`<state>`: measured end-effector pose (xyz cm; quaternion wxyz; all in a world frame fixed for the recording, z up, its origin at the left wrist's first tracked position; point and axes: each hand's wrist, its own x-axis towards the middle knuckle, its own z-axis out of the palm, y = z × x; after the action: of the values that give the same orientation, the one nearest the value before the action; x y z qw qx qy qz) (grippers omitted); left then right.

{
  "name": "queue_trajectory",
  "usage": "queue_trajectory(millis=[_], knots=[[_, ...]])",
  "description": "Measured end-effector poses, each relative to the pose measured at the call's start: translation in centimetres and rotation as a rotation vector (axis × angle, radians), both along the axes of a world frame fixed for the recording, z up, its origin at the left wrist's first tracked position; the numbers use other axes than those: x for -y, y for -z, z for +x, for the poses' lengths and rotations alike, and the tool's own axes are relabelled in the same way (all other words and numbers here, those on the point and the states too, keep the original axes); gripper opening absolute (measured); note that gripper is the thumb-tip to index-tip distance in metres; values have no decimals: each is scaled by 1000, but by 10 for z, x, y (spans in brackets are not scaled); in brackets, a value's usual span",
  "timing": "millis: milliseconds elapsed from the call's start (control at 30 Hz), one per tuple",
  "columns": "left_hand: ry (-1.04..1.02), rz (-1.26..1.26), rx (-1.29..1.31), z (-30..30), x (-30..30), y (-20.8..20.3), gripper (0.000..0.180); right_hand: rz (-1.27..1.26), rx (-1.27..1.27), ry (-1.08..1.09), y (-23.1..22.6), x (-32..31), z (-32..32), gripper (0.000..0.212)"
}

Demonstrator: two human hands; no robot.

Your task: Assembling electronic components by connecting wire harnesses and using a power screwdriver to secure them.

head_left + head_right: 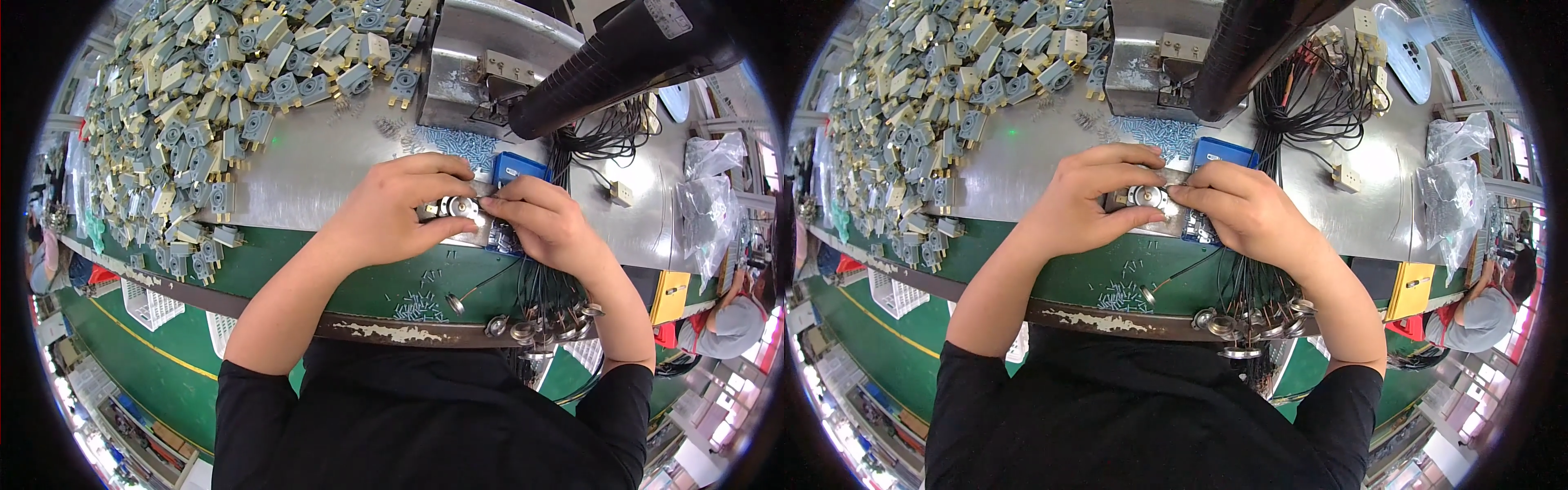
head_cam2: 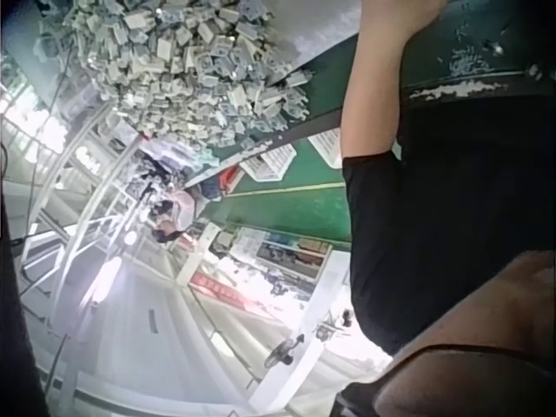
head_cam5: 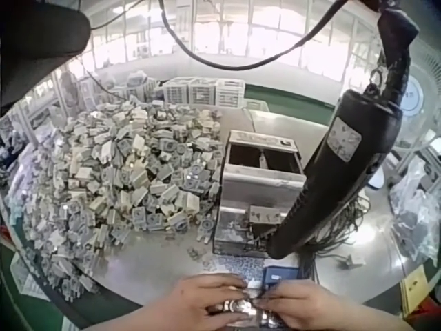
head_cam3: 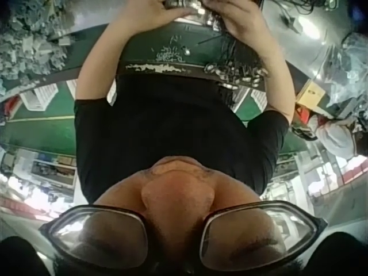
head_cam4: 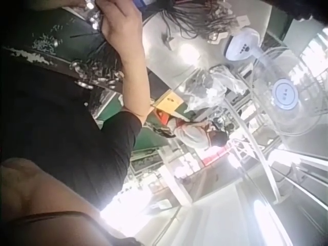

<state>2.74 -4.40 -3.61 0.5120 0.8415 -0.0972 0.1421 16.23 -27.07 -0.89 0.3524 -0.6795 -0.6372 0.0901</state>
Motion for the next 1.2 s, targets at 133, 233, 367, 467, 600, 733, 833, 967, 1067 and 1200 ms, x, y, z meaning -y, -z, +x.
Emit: queue_trajectory(millis=[133, 233, 367, 467, 600, 733, 833, 967, 1067, 1200], knots=[[38, -63, -46, 3, -3, -3, 34, -36, 34, -11, -2, -1, 0, 39], [68, -77, -92, 4, -5, -4, 34, -34, 7, 10, -5, -4, -1, 36], [81, -88, -69, 5, -6, -1, 34, 25, -31, 90, 3, -2, 0, 30], [88, -90, -85, 7, -5, -1, 34, 55, -13, 53, 8, -2, 3, 28], [99, -73, -88, 9, -7, -3, 33, 46, 27, 4, 8, -3, 11, 29], [104, -113, -88, 9, -6, 1, 33, 25, -6, -24, 6, -7, 25, 29], [93, -107, -85, 8, -6, -1, 34, 4, 83, -58, 0, -9, 29, 32], [88, -107, -91, 8, -5, -1, 33, -16, 204, -91, -5, -10, 26, 36], [82, -101, -86, 6, -7, -2, 32, 63, 160, -104, -13, -18, 22, 34], [90, -95, -50, 7, -7, -3, 30, 45, 46, 16, -32, -17, 11, 30]])
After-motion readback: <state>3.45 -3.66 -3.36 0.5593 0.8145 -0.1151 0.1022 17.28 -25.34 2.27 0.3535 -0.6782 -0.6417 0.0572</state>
